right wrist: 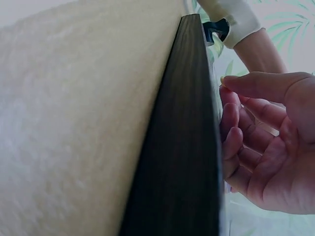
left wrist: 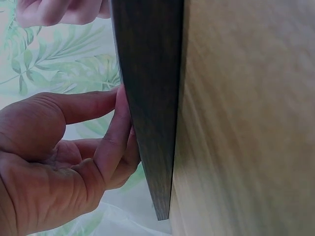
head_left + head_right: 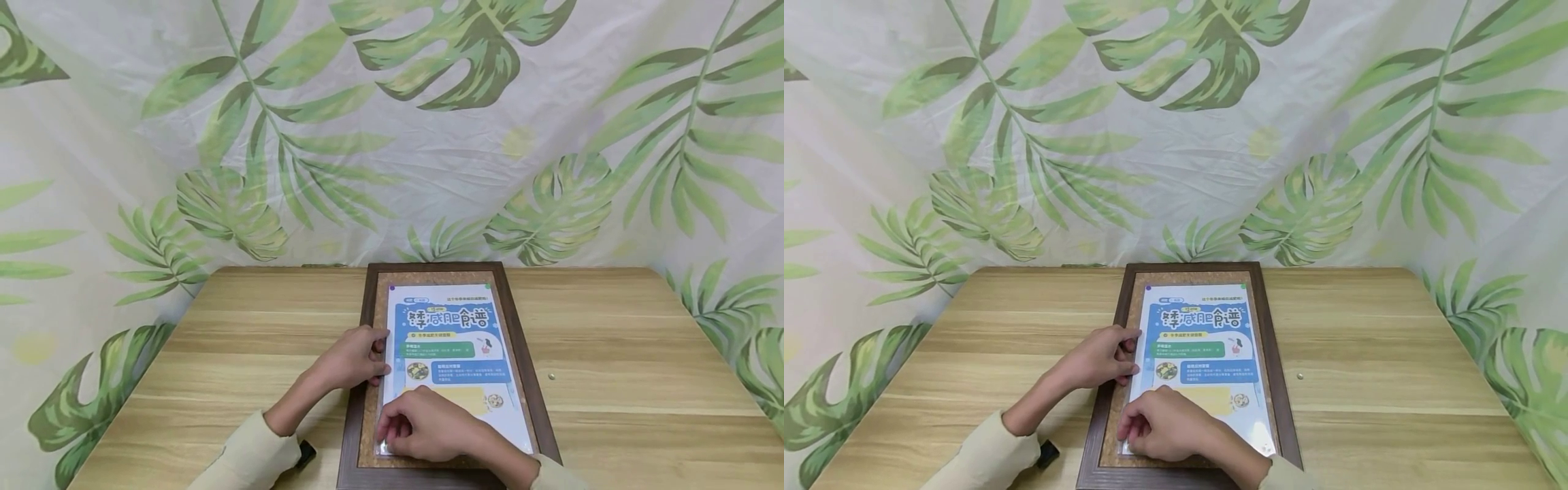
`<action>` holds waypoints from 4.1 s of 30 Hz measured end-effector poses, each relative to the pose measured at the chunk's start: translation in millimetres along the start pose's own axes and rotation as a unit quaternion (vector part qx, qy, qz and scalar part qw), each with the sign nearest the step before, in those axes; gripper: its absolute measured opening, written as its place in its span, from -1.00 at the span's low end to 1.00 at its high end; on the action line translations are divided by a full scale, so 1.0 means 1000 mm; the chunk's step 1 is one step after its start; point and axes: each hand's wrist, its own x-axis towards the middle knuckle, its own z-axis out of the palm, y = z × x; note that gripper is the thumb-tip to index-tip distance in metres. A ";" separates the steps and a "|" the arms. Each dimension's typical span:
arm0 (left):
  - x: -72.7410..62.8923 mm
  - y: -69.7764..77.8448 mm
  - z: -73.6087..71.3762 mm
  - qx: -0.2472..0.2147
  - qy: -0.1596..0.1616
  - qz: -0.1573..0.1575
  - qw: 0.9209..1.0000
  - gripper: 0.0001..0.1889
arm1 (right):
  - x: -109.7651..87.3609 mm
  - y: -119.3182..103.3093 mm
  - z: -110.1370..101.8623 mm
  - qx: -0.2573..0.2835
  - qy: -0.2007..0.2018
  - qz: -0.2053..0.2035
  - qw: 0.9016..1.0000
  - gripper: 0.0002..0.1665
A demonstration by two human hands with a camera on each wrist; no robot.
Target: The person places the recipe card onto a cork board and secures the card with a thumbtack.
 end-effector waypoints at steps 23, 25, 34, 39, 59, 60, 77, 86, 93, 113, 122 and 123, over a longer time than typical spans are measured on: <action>0.016 0.005 -0.007 0.025 0.024 -0.022 0.999 -0.59 | 0.009 -0.001 0.006 -0.057 0.019 0.027 0.998 -0.78; 0.017 0.004 -0.008 0.023 0.021 -0.017 0.999 -0.71 | 0.009 -0.001 0.006 -0.054 0.018 0.027 0.998 -0.77; 0.017 0.003 -0.009 0.035 0.019 -0.004 0.999 -0.78 | 0.008 0.001 0.004 -0.031 0.025 0.008 0.999 -0.75; 0.017 0.003 -0.009 0.038 0.019 0.000 0.999 -0.82 | 0.009 0.001 0.006 -0.038 0.028 -0.010 0.999 -0.73; 0.016 0.004 -0.009 0.042 0.024 -0.001 0.999 -0.70 | 0.010 -0.001 0.005 -0.034 0.025 0.028 0.999 -0.71; 0.016 0.004 -0.009 0.042 0.024 -0.002 0.999 -0.68 | 0.010 -0.001 0.006 -0.033 0.026 0.032 0.999 -0.70; 0.017 0.002 -0.006 0.048 0.029 -0.006 0.998 -0.71 | 0.012 -0.001 0.007 -0.016 0.047 0.056 0.997 -0.72; 0.016 0.000 -0.007 0.064 0.025 0.014 0.998 -0.76 | 0.013 -0.001 0.010 -0.022 0.066 0.066 0.995 -0.70; 0.017 0.000 -0.007 0.066 0.026 0.017 0.997 -0.77 | 0.013 -0.002 0.010 -0.044 0.067 0.061 0.995 -0.72; 0.016 -0.002 -0.008 0.064 0.027 0.032 0.997 -0.74 | -0.005 0.005 -0.003 -0.016 0.050 0.060 0.997 -0.81; 0.016 -0.003 -0.008 0.072 0.027 0.034 0.996 -0.73 | -0.019 0.013 -0.012 0.003 0.062 0.061 0.996 -0.82; 0.016 -0.003 -0.008 0.073 0.027 0.034 0.996 -0.73 | -0.020 0.015 -0.014 0.007 0.063 0.064 0.996 -0.82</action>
